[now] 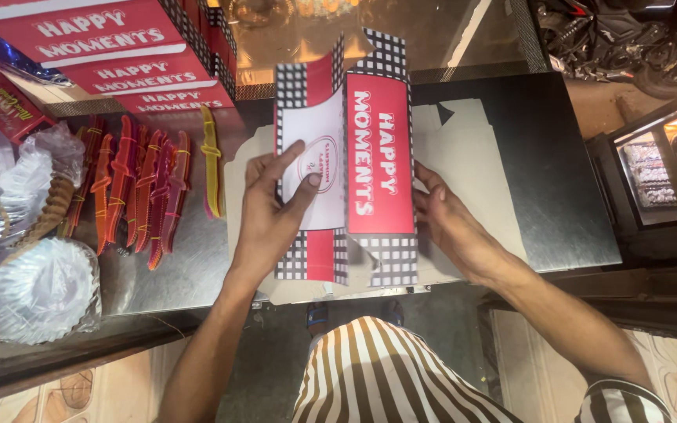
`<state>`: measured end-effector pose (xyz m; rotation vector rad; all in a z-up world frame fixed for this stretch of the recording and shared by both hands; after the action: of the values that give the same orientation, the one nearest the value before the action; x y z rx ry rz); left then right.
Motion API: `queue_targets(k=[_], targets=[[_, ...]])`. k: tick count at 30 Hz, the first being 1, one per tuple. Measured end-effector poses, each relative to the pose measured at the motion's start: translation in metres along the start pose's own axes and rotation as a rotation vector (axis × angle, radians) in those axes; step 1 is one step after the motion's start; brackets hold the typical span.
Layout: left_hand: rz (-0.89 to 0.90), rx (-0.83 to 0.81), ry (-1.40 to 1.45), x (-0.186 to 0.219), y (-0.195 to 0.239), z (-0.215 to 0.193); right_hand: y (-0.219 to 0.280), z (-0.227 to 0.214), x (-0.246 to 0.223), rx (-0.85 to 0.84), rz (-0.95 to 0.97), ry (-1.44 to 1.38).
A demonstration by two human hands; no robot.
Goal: The person assembles flat-packed cardboard boxes by folding along pre-scored lines and tucking flaps into slots. The person handles multiple boxes sequentially, folding sides and securing tabs to form finished containers.
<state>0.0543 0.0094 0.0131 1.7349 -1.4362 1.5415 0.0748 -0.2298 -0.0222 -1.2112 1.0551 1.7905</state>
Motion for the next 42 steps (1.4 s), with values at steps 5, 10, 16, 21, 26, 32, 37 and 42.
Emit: queue_targets(k=[5, 10, 16, 21, 26, 32, 37, 42], targets=[[0.037, -0.016, -0.074, 0.02, 0.004, -0.009, 0.005, -0.009, -0.007, 0.106, -0.033, 0.233], [0.164, -0.081, -0.261, 0.031, 0.011, 0.0, 0.004, -0.009, -0.02, 0.235, -0.151, 0.533], [0.082, -0.238, -0.303, 0.019, 0.014, 0.014, 0.019, -0.011, -0.042, 0.252, -0.437, 1.151], [0.034, -0.319, -0.369, 0.013, 0.016, 0.024, 0.02, -0.016, -0.041, 0.331, -0.597, 1.399], [0.147, -0.285, -0.335, 0.016, 0.012, 0.033, 0.02, -0.019, -0.038, 0.386, -0.688, 1.537], [0.339, -0.269, -0.499, 0.028, 0.011, 0.042, 0.019, -0.025, -0.034, 0.41, -0.726, 1.595], [0.028, -0.324, -0.069, 0.031, 0.01, 0.043, 0.018, -0.026, -0.03, 0.426, -0.729, 1.613], [-0.063, -0.361, 0.388, 0.043, 0.012, 0.048, 0.021, -0.024, -0.029, 0.428, -0.785, 1.602]])
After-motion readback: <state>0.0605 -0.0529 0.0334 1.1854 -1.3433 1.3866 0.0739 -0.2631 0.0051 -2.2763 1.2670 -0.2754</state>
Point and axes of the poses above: each hand's wrist, its own y-axis away from the middle knuckle, its own z-axis out of the palm, x = y × z, the point moved 7 cm from there along -y, towards the middle knuckle, and after that the axes turned 13 degrees about x, right-handed, at the moved point
